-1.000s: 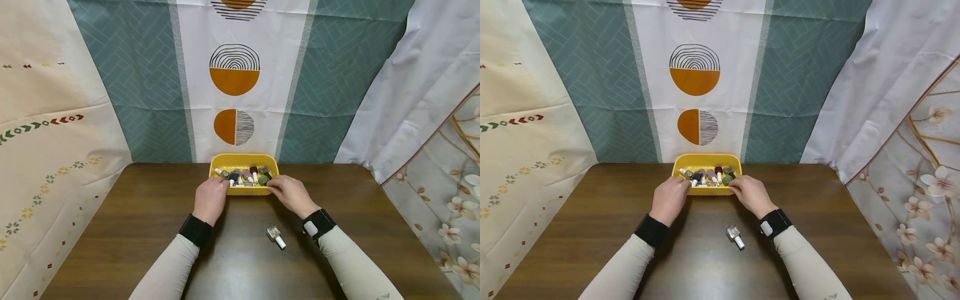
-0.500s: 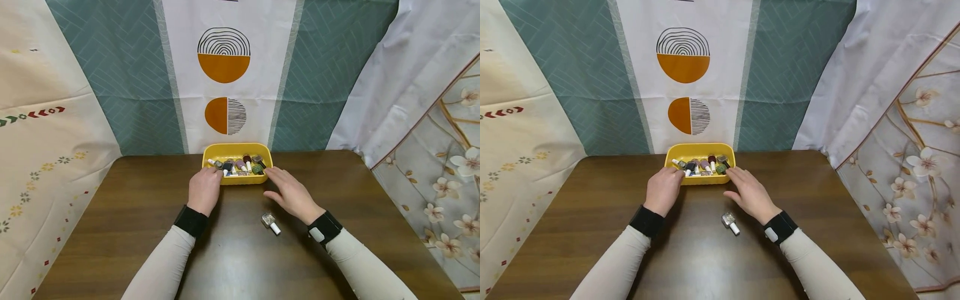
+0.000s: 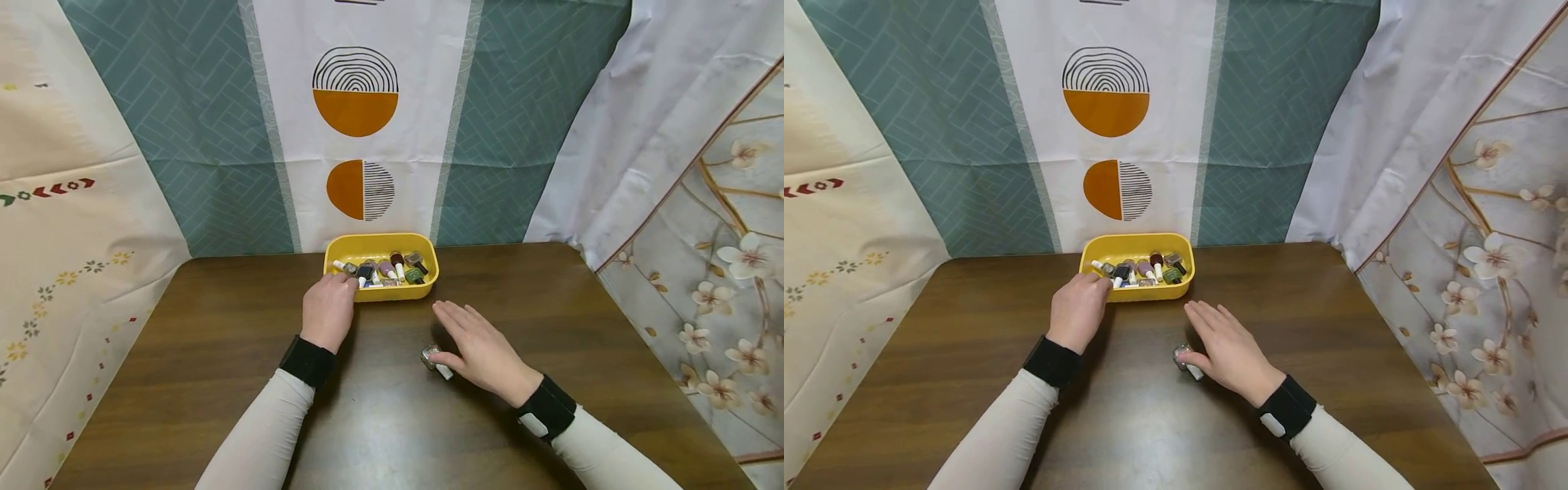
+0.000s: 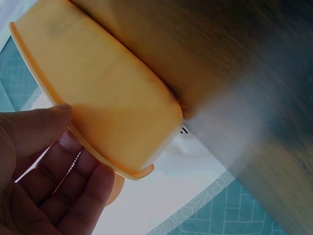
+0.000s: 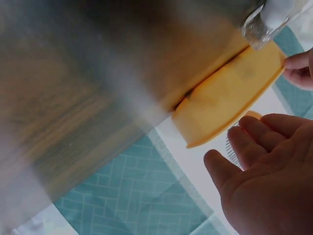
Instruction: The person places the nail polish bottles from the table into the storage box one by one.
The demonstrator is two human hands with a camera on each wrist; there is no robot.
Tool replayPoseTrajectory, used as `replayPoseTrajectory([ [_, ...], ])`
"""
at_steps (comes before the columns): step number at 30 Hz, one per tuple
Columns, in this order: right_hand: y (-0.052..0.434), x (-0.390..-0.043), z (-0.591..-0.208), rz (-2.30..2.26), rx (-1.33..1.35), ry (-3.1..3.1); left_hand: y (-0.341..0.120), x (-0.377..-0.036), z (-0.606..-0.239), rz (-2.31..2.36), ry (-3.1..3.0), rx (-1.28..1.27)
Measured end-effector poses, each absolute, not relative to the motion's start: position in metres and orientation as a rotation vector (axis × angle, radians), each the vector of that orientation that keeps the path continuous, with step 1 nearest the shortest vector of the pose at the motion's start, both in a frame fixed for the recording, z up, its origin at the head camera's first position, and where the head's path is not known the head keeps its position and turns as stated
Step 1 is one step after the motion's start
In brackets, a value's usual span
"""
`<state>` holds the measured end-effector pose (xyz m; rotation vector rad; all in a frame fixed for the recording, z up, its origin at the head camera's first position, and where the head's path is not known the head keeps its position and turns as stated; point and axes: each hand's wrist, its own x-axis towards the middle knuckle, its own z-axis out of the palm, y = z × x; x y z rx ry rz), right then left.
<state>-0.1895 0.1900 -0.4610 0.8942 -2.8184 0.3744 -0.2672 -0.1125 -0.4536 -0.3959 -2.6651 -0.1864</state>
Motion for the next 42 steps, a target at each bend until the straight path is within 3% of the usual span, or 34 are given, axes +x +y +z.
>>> replayPoseTrajectory([
  [19, 0.192, -0.153, -0.469, 0.189, 0.847, -2.757, -0.115, -0.268, -0.453, -0.207, -2.673, -0.395],
  [42, 0.185, -0.15, -0.481, 0.048, 0.751, -2.691, -0.112, -0.267, -0.455, -0.223, -2.662, -0.388],
])
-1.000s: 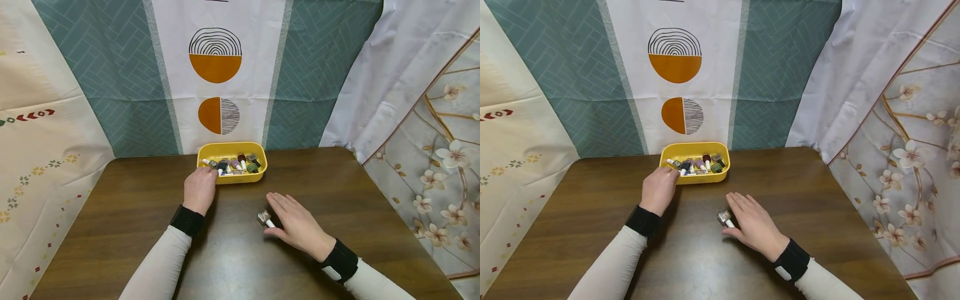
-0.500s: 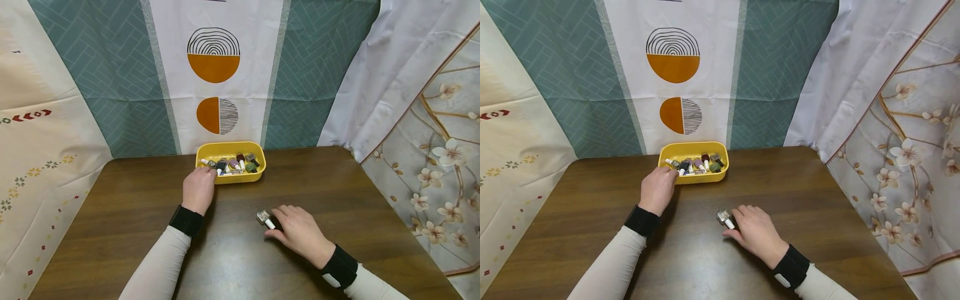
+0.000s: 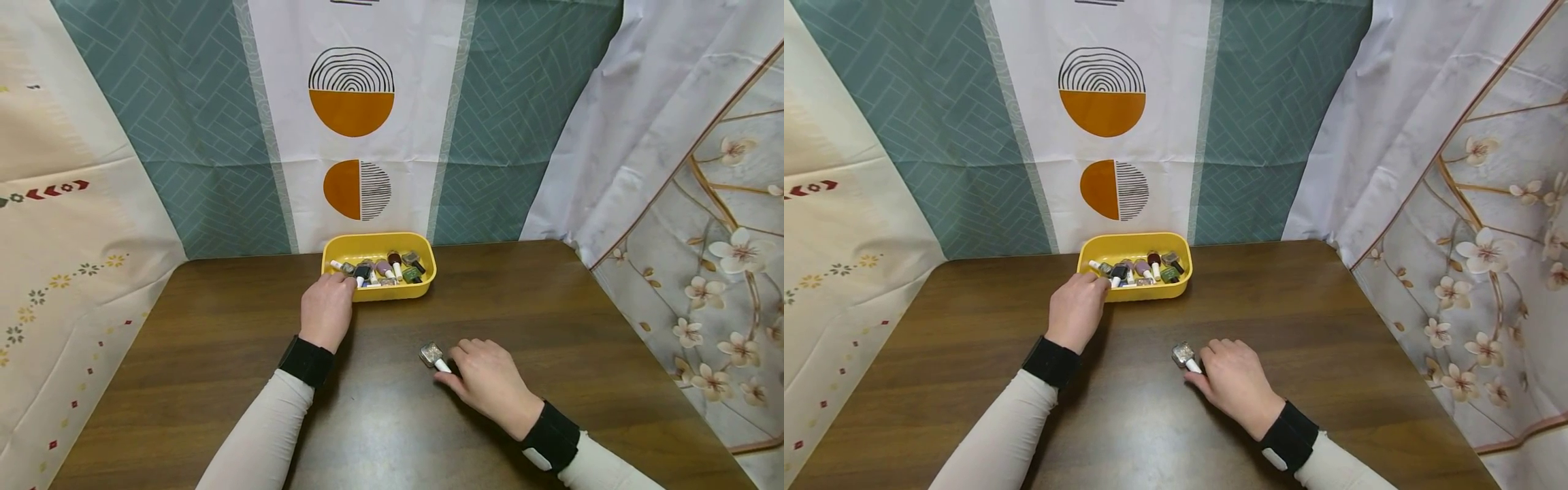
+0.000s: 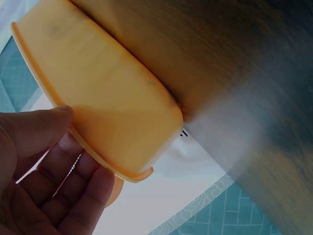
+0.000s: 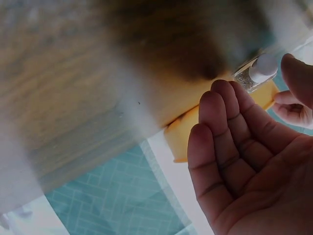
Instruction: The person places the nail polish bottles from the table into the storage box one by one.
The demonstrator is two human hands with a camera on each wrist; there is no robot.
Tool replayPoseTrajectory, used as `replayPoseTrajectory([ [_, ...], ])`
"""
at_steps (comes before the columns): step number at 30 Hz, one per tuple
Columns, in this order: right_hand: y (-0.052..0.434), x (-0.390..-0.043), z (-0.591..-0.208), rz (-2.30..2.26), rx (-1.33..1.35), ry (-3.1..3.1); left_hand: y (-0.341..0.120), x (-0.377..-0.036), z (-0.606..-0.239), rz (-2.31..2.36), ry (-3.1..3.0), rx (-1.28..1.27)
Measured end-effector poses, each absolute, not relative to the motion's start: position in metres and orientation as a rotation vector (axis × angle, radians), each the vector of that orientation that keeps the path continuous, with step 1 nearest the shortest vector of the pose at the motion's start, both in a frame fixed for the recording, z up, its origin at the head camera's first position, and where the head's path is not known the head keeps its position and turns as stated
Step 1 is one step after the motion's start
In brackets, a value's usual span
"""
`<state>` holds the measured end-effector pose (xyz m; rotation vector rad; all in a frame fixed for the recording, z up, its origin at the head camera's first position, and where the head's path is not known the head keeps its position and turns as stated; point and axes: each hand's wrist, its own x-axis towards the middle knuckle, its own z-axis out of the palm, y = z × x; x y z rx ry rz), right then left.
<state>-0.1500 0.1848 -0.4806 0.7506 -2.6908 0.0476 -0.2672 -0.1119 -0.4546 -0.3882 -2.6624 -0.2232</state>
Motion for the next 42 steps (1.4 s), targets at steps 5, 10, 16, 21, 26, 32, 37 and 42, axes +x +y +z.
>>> replayPoseTrajectory([
  [5, 0.1833, -0.151, -0.4811, 0.036, 0.75, -2.685, -0.1122, -0.2678, -0.456, -0.227, -2.665, -0.388],
  [10, 0.1823, -0.1524, -0.4809, -0.002, 0.755, -2.677, -0.112, -0.2678, -0.4556, -0.219, -2.663, -0.393],
  [16, 0.181, -0.1558, -0.4815, -0.001, 0.777, -2.696, -0.1127, -0.2696, -0.4546, -0.219, -2.66, -0.399],
  [21, 0.1799, -0.1583, -0.4819, 0.018, 0.797, -2.7, -0.1126, -0.2704, -0.454, -0.218, -2.654, -0.401],
  [26, 0.1787, -0.1586, -0.4818, 0.006, 0.808, -2.692, -0.1122, -0.2696, -0.4555, -0.226, -2.67, -0.391],
  [32, 0.1775, -0.1593, -0.48, 0.018, 0.818, -2.689, -0.1116, -0.2702, -0.4551, -0.242, -2.697, -0.375],
  [37, 0.177, -0.1593, -0.4774, 0.025, 0.814, -2.709, -0.1117, -0.2702, -0.4545, -0.242, -2.693, -0.375],
  [42, 0.1772, -0.159, -0.4729, 0.029, 0.813, -2.719, -0.1125, -0.2686, -0.4549, -0.247, -2.687, -0.387],
])
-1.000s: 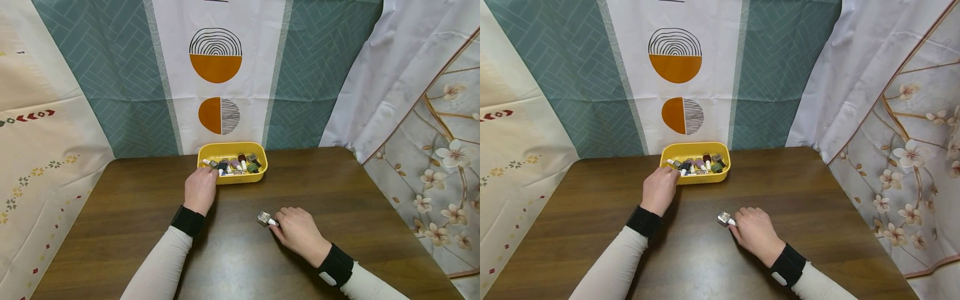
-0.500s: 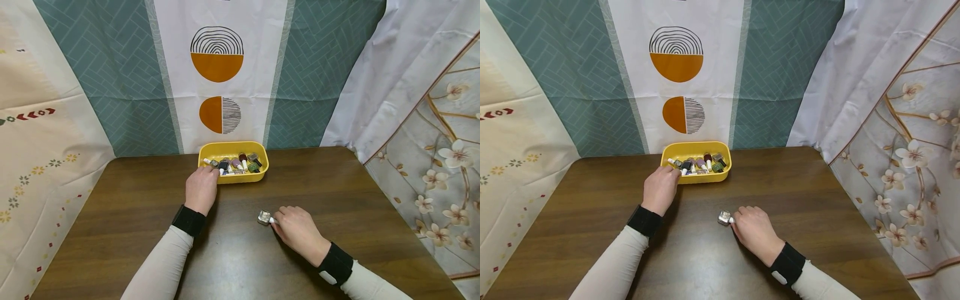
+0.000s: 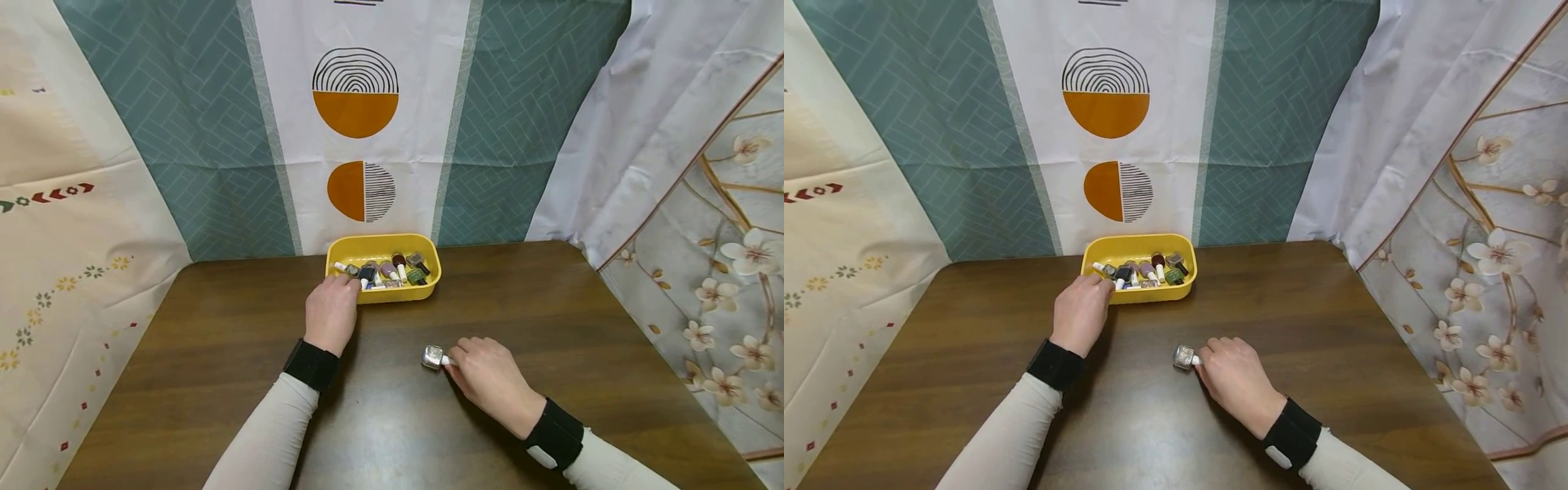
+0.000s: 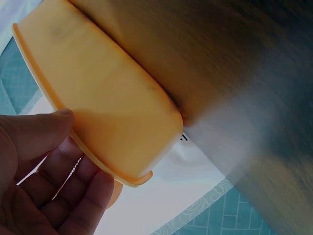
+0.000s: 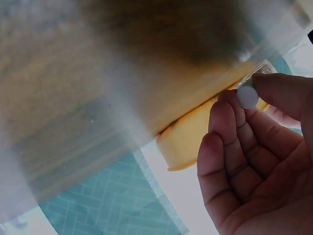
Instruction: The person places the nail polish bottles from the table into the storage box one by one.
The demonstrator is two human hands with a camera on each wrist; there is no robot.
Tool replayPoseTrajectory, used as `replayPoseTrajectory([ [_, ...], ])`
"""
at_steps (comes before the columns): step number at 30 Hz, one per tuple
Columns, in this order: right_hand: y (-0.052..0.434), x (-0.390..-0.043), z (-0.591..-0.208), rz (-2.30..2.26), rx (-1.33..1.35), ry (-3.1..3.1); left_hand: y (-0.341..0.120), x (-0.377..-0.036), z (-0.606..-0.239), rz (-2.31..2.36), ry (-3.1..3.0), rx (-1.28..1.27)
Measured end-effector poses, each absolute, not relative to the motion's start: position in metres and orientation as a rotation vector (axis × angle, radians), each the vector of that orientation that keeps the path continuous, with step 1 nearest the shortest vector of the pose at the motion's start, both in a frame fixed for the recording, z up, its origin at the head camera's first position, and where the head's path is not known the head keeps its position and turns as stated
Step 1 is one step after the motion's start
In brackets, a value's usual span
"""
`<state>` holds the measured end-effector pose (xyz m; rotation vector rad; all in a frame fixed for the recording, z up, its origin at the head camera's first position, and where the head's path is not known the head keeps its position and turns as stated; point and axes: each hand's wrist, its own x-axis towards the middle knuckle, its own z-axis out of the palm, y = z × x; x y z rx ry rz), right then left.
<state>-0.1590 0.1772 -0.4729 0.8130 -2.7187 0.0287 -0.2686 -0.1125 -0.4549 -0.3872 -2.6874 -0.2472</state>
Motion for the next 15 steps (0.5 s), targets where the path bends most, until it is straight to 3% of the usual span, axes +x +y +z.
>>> replayPoseTrajectory([
  [15, 0.184, -0.187, -0.438, 0.121, 0.746, -2.647, -0.112, -0.268, -0.456, -0.267, -2.684, -0.385],
])
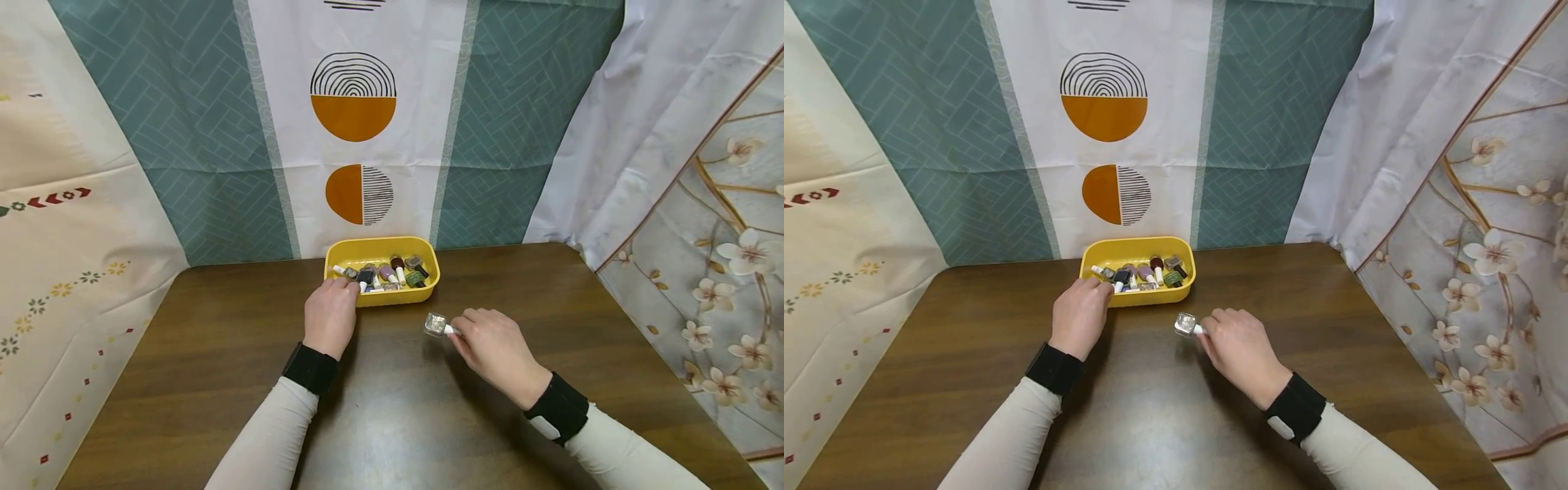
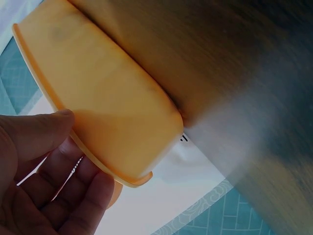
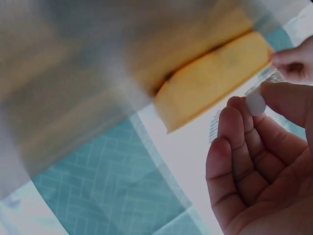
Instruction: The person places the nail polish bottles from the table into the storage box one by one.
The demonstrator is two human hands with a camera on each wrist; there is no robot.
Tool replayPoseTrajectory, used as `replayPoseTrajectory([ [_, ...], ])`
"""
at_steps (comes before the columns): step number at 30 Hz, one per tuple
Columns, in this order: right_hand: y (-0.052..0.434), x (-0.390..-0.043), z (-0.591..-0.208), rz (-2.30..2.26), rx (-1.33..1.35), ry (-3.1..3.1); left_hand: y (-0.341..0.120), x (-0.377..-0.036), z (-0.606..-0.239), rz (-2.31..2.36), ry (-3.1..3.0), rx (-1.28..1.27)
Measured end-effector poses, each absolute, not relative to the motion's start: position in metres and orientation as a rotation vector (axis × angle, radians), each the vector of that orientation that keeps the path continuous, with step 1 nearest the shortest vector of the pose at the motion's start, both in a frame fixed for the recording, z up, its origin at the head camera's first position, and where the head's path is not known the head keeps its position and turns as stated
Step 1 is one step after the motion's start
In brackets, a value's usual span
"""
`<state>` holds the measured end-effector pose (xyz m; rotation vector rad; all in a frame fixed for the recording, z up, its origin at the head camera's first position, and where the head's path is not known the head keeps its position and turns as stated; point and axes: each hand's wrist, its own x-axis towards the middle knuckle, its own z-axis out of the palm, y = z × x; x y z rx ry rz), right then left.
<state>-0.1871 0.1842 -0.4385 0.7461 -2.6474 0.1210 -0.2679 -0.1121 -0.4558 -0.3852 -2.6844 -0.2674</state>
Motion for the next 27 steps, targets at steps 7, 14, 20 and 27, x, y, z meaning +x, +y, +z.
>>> replayPoseTrajectory([
  [7, 0.179, -0.216, -0.421, 0.158, 0.711, -2.646, -0.113, -0.268, -0.456, -0.26, -2.667, -0.393],
  [14, 0.167, -0.249, -0.409, 0.16, 0.692, -2.681, -0.114, -0.268, -0.456, -0.252, -2.675, -0.389],
  [20, 0.154, -0.271, -0.406, 0.148, 0.681, -2.738, -0.113, -0.268, -0.457, -0.244, -2.676, -0.39],
  [27, 0.139, -0.293, -0.408, 0.065, 0.663, -2.752, -0.109, -0.267, -0.457, -0.248, -2.689, -0.375],
])
